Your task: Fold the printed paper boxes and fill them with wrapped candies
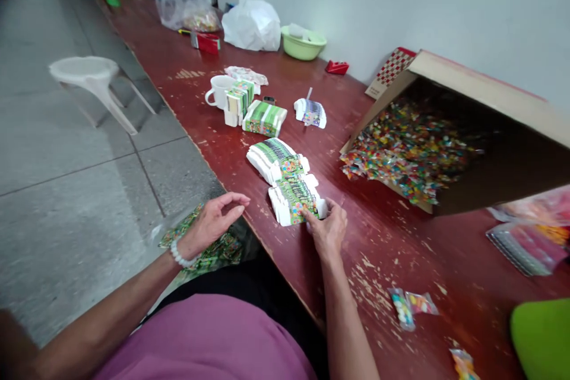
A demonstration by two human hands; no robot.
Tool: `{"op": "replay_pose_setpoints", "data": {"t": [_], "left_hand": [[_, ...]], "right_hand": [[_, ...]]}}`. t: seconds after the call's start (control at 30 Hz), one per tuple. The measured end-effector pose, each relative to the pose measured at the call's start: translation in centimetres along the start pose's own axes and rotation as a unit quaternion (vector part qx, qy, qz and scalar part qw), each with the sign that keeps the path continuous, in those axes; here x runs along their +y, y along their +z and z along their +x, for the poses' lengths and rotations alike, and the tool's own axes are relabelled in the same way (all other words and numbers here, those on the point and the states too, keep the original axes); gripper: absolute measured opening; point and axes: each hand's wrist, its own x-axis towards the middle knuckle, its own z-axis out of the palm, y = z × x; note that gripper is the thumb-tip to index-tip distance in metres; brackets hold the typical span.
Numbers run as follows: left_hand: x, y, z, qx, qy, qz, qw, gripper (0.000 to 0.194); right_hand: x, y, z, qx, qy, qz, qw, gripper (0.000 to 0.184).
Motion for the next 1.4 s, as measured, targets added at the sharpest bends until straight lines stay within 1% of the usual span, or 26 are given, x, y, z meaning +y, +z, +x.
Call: {"op": "replay_pose_setpoints", "data": {"t": [0.03,0.1,0.2,0.27,0.33,0.4,0.5,0.6,0.7,0.8,0.9,1.07,1.13,1.23,1.3,1.33,1.4], "left_hand": [[0.2,0.1,0.0,0.005,0.005,0.008,1.0,0.02],[0.5,0.2,0.0,0.013,0.015,0.02,1.0,0.02],[1.4,0.4,0.2,0.025,0.04,0.051,0.998,0.019],[2.0,0.6,0.4,0.034,0.066,0.089,0.993,0.02],[2.7,0.9,0.6,0.036,0.097,0.13,0.986,0.02],[3.2,1.4,1.0,0.025,0.13,0.17,0.977,0.021],[3.8,2.7,1.8,-0.003,0.17,0.217,0.961,0.023],[4.4,4.3,3.0,-0.031,0.191,0.251,0.948,0.026],[5.0,5.8,4.5,-0.072,0.213,0.285,0.932,0.029],[5.5,6.8,5.6,-0.115,0.222,0.307,0.918,0.036],[5.8,7.4,6.0,-0.13,0.214,0.32,0.914,0.041],[5.8,7.5,5.6,-0.123,0.18,0.319,0.922,0.036],[5.7,7.3,5.4,-0.099,0.156,0.314,0.931,0.035],[5.7,6.6,5.3,-0.04,0.124,0.295,0.947,0.033],[5.9,6.0,5.1,-0.008,0.115,0.271,0.956,0.033],[6.0,5.6,4.9,-0.002,0.116,0.256,0.96,0.032],[6.4,5.0,4.3,-0.012,0.125,0.22,0.967,0.029]], "right_hand": [[0.1,0.0,0.1,0.011,0.028,0.062,0.998,0.072],[0.2,-0.3,0.2,0.01,0.072,0.158,0.985,0.063],[-0.2,-1.5,0.3,-0.014,0.099,0.238,0.966,0.049],[-0.4,-2.6,0.4,-0.023,0.116,0.281,0.952,0.044],[-0.5,-3.5,0.3,-0.027,0.129,0.309,0.942,0.04],[-0.4,-4.1,0.2,-0.031,0.138,0.326,0.935,0.036],[-0.3,-4.5,-0.1,-0.038,0.147,0.342,0.927,0.032],[-0.5,-4.8,-0.4,-0.055,0.152,0.357,0.92,0.033],[-1.0,-5.2,-0.7,-0.071,0.145,0.368,0.916,0.035],[-1.4,-5.6,-0.8,-0.072,0.131,0.373,0.916,0.035],[-1.4,-5.7,-0.9,-0.067,0.116,0.373,0.918,0.033],[-0.1,-5.3,-1.1,-0.056,0.103,0.351,0.929,0.034],[0.6,-5.1,-1.2,-0.052,0.1,0.337,0.935,0.034],[1.5,-5.2,-1.1,-0.043,0.094,0.309,0.945,0.037],[1.5,-5.4,-1.0,-0.027,0.083,0.29,0.953,0.042],[1.1,-5.6,-1.0,-0.022,0.075,0.283,0.956,0.046],[-0.2,-5.7,-1.4,-0.023,0.061,0.276,0.959,0.051]]}}
